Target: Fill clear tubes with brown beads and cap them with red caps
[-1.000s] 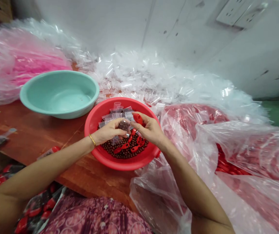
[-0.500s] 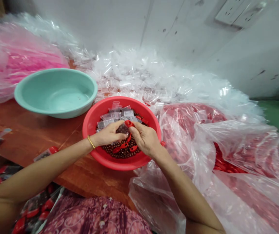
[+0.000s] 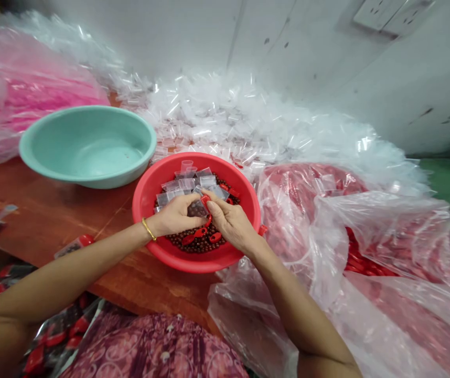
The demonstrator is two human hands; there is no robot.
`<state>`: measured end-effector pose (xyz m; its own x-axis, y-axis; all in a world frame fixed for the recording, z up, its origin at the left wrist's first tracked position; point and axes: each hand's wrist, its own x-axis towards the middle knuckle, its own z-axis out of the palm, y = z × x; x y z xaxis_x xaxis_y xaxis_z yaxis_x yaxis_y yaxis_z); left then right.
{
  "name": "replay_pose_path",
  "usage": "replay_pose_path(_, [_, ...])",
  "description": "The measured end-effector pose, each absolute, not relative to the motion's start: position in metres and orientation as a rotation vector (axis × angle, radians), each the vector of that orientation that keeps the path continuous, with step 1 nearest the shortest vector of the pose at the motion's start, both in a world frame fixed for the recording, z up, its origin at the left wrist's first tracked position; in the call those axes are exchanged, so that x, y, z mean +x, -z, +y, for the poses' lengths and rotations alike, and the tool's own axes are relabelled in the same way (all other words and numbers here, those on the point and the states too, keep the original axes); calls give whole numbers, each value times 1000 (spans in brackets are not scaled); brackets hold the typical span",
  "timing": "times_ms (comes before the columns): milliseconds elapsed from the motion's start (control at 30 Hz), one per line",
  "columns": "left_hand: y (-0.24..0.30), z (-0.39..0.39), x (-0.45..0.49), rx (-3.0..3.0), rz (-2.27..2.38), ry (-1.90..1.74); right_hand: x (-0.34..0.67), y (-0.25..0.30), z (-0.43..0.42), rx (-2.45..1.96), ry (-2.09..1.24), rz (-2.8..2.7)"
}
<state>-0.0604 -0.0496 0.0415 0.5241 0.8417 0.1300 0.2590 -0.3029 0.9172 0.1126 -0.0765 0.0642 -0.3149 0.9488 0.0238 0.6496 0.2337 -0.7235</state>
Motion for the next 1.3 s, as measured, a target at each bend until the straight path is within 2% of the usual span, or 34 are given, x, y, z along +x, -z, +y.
replay_pose_path(200, [-47,-56,-59,1925,1012,-712,111,-71,-84,-1541,-354,-2210])
replay_pose_path(433, [-51,-58,-56,1991,1101,-725,109,-69,-83,-1553,-296,-2204])
replay_pose_path(767, [-49,-57,-61,1904,1152,-770,99,-44,-84,-1424,-810,-1940])
replay_pose_path(900, [-52,-56,-61,1934,1110,-655,112,-58,-69,-1500,-771,-1984])
replay_pose_path(1033, [-56,-56,-57,2034,1065,-557,106,-65,-58,-1495,-668,-1629])
replay_pose_path(1300, [-55,-67,-57,2251,1093,-401,72,-47,-53,-1384,-1346,-1423])
